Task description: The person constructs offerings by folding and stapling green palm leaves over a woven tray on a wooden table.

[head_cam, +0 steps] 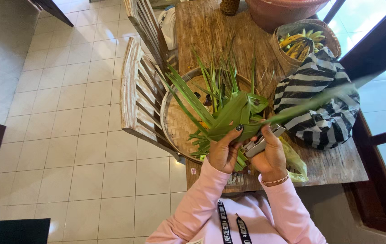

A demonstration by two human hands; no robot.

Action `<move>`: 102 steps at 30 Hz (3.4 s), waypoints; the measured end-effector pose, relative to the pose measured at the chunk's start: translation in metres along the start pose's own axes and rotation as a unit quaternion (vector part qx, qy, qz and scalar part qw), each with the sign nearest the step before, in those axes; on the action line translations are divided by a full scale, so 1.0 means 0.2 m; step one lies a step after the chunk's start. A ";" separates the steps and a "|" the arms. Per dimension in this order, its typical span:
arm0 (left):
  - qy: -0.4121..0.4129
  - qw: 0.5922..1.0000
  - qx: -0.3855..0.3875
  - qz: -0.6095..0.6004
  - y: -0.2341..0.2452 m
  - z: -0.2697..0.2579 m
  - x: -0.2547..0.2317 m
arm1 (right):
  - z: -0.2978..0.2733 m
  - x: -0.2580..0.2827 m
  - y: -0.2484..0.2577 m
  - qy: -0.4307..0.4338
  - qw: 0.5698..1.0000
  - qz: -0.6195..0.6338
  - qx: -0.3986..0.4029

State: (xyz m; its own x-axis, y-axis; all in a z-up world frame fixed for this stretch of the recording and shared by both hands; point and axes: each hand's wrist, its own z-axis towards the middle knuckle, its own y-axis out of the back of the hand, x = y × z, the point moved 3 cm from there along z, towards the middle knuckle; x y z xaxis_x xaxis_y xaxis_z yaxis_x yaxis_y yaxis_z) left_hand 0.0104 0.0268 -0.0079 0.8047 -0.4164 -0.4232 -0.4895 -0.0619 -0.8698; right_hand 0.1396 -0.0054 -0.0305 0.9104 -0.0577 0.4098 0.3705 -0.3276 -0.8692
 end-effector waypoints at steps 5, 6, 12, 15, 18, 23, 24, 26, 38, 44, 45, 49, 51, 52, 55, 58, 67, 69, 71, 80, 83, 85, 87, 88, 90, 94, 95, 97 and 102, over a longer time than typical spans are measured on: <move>-0.123 0.990 0.032 0.062 0.02 -0.03 0.01 | 0.05 0.02 0.00 -0.008 0.999 -0.040 -0.031; -0.122 0.990 0.032 0.063 0.02 -0.03 0.03 | 0.06 0.02 0.00 -0.024 0.998 -0.033 -0.057; -0.076 0.996 -0.029 0.048 -0.02 -0.02 -0.03 | 0.01 0.07 -0.07 0.053 0.992 -0.107 0.049; -0.028 0.998 0.037 0.038 -0.04 -0.01 -0.09 | -0.07 0.14 -0.14 0.132 0.959 -0.235 0.083; 0.015 0.993 0.065 0.099 -0.02 0.00 -0.10 | -0.13 0.21 -0.24 0.115 0.916 -0.374 0.083; -0.036 0.976 0.052 0.209 0.04 0.03 -0.07 | -0.14 0.21 -0.25 0.139 0.853 -0.500 0.052; -0.036 0.976 0.052 0.209 0.05 0.03 -0.06 | -0.14 0.21 -0.24 0.159 0.837 -0.522 0.047; -0.072 0.968 0.074 0.230 0.03 0.03 -0.06 | -0.13 0.20 -0.21 0.158 0.840 -0.517 0.045; -0.169 0.939 0.063 0.294 -0.02 -0.01 -0.17 | -0.11 0.17 0.03 0.132 0.792 -0.578 0.146; -0.164 0.934 0.074 0.310 -0.02 -0.02 -0.13 | -0.11 0.13 0.01 0.038 0.885 -0.438 0.153; -0.162 0.933 0.075 0.311 -0.02 -0.02 -0.12 | -0.11 0.14 0.00 0.058 0.877 -0.459 0.129; -0.161 0.932 0.075 0.316 0.00 -0.02 -0.10 | -0.12 0.15 -0.03 0.033 0.896 -0.428 0.115; -0.149 0.935 0.064 0.315 0.00 -0.01 -0.08 | -0.12 0.15 -0.02 -0.061 0.900 -0.417 0.114; -0.149 0.937 0.057 0.310 0.01 -0.01 -0.07 | -0.12 0.14 0.00 -0.062 0.901 -0.415 0.110; -0.149 0.938 0.048 0.310 0.01 0.00 -0.01 | -0.10 0.13 0.05 -0.022 0.853 -0.513 0.093; -0.157 0.930 0.043 0.329 0.05 0.06 0.05 | -0.08 0.14 0.13 -0.005 0.843 -0.534 0.069; -0.313 0.693 -0.182 0.623 0.40 0.60 0.22 | -0.05 0.52 0.57 0.005 0.863 -0.503 -0.054; -0.332 0.674 -0.163 0.640 0.41 0.76 0.24 | -0.05 0.57 0.68 0.004 0.864 -0.492 -0.104; -0.352 0.656 -0.141 0.653 0.39 0.78 0.29 | -0.06 0.57 0.75 0.023 0.871 -0.480 -0.103; -0.426 0.552 -0.026 0.716 -0.04 0.34 0.63 | 0.07 0.60 0.41 0.119 0.879 -0.446 -0.117; -0.405 0.555 0.010 0.727 -0.06 0.31 0.69 | 0.11 0.65 0.38 0.154 0.872 -0.444 -0.134; -0.379 0.667 0.091 0.635 0.00 0.33 0.66 | 0.16 0.69 0.41 0.184 0.869 -0.445 -0.114; -0.251 0.830 0.079 0.492 0.13 0.43 0.71 | 0.18 0.72 0.48 0.164 0.867 -0.459 -0.102; -0.109 0.940 0.067 0.316 0.21 0.47 0.77 | 0.19 0.72 0.52 0.160 0.867 -0.460 -0.102; -0.090 0.948 0.018 0.305 0.37 0.52 0.77 | 0.21 0.71 0.64 0.099 0.859 -0.499 -0.066; -0.105 0.950 -0.102 0.277 0.61 0.59 0.79 | 0.26 0.62 0.97 -0.052 0.877 -0.469 -0.088; -0.103 0.950 -0.103 0.276 0.64 0.59 0.80 | 0.26 0.58 1.06 -0.079 0.740 -0.659 -0.107; -0.110 0.958 -0.115 0.237 0.66 0.59 0.82 | 0.25 0.50 1.20 -0.103 0.562 -0.812 -0.122; -0.100 0.959 -0.116 0.237 0.64 0.57 0.83 | 0.23 0.37 1.31 -0.097 0.512 -0.829 -0.203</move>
State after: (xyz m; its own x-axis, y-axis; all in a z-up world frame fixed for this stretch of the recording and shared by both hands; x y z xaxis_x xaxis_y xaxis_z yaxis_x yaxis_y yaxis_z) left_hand 0.1188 0.0527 -0.2187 0.5094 -0.2671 -0.8180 -0.8598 -0.1180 -0.4969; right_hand 0.3120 -0.0512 -0.2409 -0.5776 0.6996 0.4206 0.6303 0.0549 0.7744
